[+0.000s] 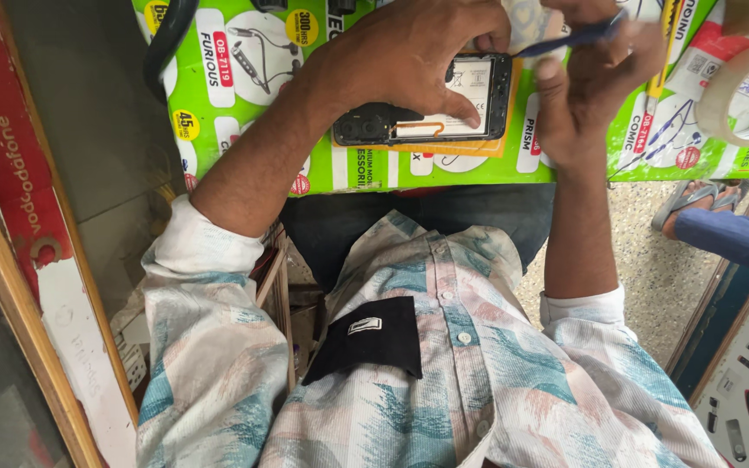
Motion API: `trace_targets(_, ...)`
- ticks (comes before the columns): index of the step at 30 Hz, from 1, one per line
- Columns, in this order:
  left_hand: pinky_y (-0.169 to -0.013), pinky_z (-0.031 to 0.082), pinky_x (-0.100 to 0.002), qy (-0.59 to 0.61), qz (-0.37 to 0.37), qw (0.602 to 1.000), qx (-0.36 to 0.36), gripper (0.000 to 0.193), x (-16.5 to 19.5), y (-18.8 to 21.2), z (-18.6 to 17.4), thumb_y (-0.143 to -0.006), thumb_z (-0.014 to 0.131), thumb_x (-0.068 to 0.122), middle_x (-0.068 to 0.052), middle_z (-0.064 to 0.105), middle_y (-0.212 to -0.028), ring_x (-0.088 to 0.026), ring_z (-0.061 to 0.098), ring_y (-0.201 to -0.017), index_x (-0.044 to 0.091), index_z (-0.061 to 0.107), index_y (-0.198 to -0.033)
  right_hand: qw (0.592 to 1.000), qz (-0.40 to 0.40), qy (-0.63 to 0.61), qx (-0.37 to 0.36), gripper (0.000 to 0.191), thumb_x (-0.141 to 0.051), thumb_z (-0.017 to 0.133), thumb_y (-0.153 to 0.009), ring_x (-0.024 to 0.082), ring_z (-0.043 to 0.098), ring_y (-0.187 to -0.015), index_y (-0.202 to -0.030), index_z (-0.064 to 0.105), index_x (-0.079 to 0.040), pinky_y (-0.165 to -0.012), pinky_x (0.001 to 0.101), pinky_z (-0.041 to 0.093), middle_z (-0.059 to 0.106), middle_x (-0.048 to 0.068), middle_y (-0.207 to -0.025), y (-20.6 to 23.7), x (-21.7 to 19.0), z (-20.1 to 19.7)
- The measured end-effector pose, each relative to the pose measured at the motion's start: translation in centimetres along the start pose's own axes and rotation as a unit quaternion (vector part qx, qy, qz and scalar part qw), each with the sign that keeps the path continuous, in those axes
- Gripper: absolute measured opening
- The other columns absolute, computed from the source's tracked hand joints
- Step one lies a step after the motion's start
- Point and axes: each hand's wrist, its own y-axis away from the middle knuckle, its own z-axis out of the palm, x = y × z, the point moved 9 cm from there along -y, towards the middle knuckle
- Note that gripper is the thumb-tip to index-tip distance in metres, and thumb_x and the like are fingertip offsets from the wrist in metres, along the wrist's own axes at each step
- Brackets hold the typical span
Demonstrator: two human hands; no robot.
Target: The person removes the back cover of a smartphone and uses a screwdriver to unscrew internal components. The person handles the phone and tools on a workbench.
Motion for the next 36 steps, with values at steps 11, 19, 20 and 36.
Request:
trace_targets(11, -0.083, 0.054, -0.04, -0.012, 0.045, 0.999, 0.017, 0.065, 0.7, 0.0, -0.6, -0.067, 0.103, 0.026, -0.01, 0.067, -0.109, -0.03, 0.069, -0.102, 0.004, 0.063, -0.114, 0.999, -0.029, 0.008, 0.042, 0.067, 0.011, 0.072, -0.101, 0.023, 0.063, -0.108, -0.142, 0.033, -0.022, -0.093, 0.0368, 0.058, 0.052, 0.021, -0.121, 0.6, -0.3, -0.5)
trace_targets(19, -0.082, 0.052, -0.04, -0.006, 0.034, 0.999, 0.019, 0.043, 1.1, -0.3, -1.0, -0.083, 0.098, 0.024, -0.009, 0.065, -0.105, -0.028, 0.066, -0.098, 0.005, 0.069, -0.108, 0.999, 0.0, -0.031, 0.006, 0.068, 0.013, 0.069, -0.105, 0.021, 0.062, -0.114, -0.148, 0.029, -0.021, -0.097, 0.0341, 0.056, 0.05, 0.016, -0.13, 0.0, 0.0, 0.2)
trace_targets(20, -0.082, 0.051, -0.041, -0.015, 0.041, 0.999, 0.026, 0.038, 1.3, -0.3, -1.1, -0.087, 0.096, 0.022, -0.008, 0.065, -0.104, -0.029, 0.066, -0.097, 0.005, 0.07, -0.108, 0.999, 0.001, -0.037, 0.008, 0.069, 0.014, 0.07, -0.104, 0.021, 0.063, -0.111, -0.148, 0.031, -0.021, -0.094, 0.0334, 0.057, 0.052, 0.016, -0.126, -0.3, 0.1, 0.2)
trace_targets(36, -0.081, 0.051, -0.043, -0.082, 0.059, 0.994, 0.047, 0.023, 1.3, -1.1, -0.3, -0.088, 0.089, 0.017, -0.008, 0.064, -0.098, -0.03, 0.066, -0.093, 0.005, 0.073, -0.096, 1.0, -0.009, 0.009, 0.007, 0.065, 0.011, 0.065, -0.107, 0.025, 0.061, -0.107, -0.146, 0.024, -0.022, -0.091, 0.0332, 0.055, 0.052, 0.021, -0.119, -0.5, -0.6, 0.3)
